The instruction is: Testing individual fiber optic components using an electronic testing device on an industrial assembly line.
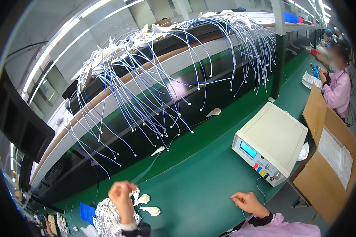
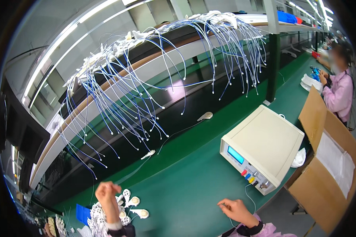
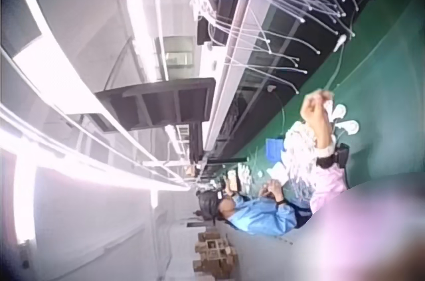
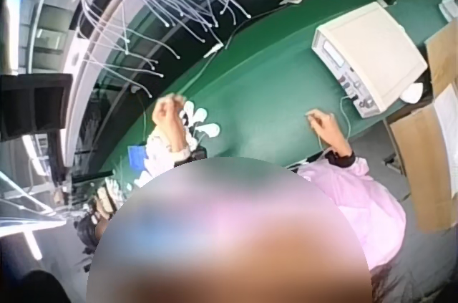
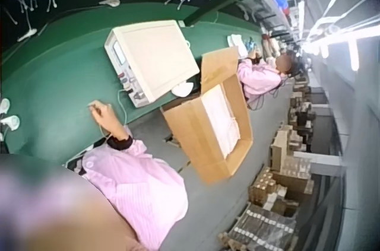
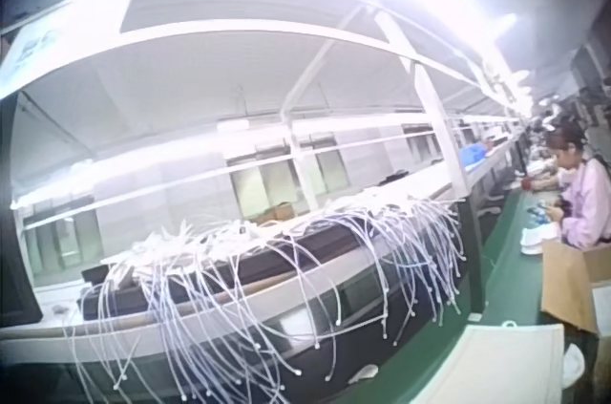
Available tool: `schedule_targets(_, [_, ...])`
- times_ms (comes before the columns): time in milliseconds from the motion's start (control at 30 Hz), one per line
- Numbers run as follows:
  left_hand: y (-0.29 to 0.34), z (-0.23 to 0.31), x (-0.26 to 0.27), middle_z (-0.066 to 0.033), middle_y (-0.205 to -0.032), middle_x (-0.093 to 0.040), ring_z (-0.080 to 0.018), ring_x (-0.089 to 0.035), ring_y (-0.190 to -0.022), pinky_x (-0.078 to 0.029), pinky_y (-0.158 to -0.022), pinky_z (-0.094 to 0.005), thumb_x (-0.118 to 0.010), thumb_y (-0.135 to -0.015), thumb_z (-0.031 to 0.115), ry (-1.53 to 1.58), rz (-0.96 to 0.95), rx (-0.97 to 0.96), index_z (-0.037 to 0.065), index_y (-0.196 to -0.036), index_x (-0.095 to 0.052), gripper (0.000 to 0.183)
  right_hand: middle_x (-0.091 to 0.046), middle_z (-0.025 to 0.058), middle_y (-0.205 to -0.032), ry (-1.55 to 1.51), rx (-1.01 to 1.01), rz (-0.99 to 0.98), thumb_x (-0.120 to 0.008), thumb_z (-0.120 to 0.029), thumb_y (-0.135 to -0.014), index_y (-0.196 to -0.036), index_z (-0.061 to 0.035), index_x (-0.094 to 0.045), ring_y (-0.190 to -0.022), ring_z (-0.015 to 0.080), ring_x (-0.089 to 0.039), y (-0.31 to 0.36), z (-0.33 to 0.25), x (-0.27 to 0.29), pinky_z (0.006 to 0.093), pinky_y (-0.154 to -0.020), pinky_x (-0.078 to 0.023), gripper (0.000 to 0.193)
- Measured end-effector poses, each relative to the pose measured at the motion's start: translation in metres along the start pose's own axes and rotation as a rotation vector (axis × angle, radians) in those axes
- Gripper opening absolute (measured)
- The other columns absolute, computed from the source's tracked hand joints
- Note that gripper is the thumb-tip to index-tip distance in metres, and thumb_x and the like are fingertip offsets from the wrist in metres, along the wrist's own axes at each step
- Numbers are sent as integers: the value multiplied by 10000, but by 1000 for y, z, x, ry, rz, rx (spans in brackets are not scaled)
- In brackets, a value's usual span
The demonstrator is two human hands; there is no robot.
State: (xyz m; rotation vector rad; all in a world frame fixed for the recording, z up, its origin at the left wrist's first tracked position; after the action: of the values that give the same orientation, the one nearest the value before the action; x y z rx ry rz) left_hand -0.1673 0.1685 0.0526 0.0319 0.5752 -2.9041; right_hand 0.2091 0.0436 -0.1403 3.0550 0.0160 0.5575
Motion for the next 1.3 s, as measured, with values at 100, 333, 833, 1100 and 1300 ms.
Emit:
schedule_targets(100, [63,-4,-16,-97,-638,-574,-175,-556,-561,-452,-520,-269,-615,-891,190,10,-27,-6,-25,-765,-585,251,-633,51,-621,-87,-12,-30,-588,-95,-862,-1002,-54,-638,-507,122,-597,1,-3,-1,247,-489,-443,155])
schedule_targets(333, [150,-38,-129,18,-663,-512,-85,-449,-569,-340,-534,-211,-543,-914,85,151,-254,605,11,-794,-607,154,-687,73,-763,-236,-60,-124,-592,-142,-901,-993,-6,-538,-598,128,-641,-3,-43,-6,236,-541,-478,173])
schedule_targets(833, [179,-61,-150,15,-800,-625,-66,-517,-669,-407,-599,-209,-601,-904,108,48,-340,611,-14,-947,-654,141,-684,77,-809,-316,152,-142,-642,-55,-853,-1027,9,-650,-706,119,-654,-15,-90,-23,247,-631,-521,186])
schedule_targets(1100, [164,-37,-152,-122,-712,-592,-154,-573,-612,-425,-541,-301,-608,-868,86,-420,-434,192,-7,-881,-642,100,-684,59,-790,-179,155,-216,-659,-72,-826,-999,-15,-663,-694,118,-633,-19,-87,-25,248,-637,-504,182])
schedule_targets(1300, [164,-51,-152,-104,-651,-623,-166,-596,-545,-474,-522,-281,-629,-847,82,-476,-490,113,-31,-785,-634,129,-686,66,-785,-197,92,-333,-630,-89,-856,-993,2,-648,-692,128,-655,-21,-80,-33,254,-655,-520,166])
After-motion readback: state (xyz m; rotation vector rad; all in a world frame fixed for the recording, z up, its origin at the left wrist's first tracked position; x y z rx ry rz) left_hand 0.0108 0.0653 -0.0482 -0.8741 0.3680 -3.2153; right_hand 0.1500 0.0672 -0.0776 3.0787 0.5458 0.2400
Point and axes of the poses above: each hand's wrist, its own y-axis away from the middle knuckle, its own x-axis out of the back of the hand, z = x × y, the point moved 7 cm from there along -y, towards the middle knuckle
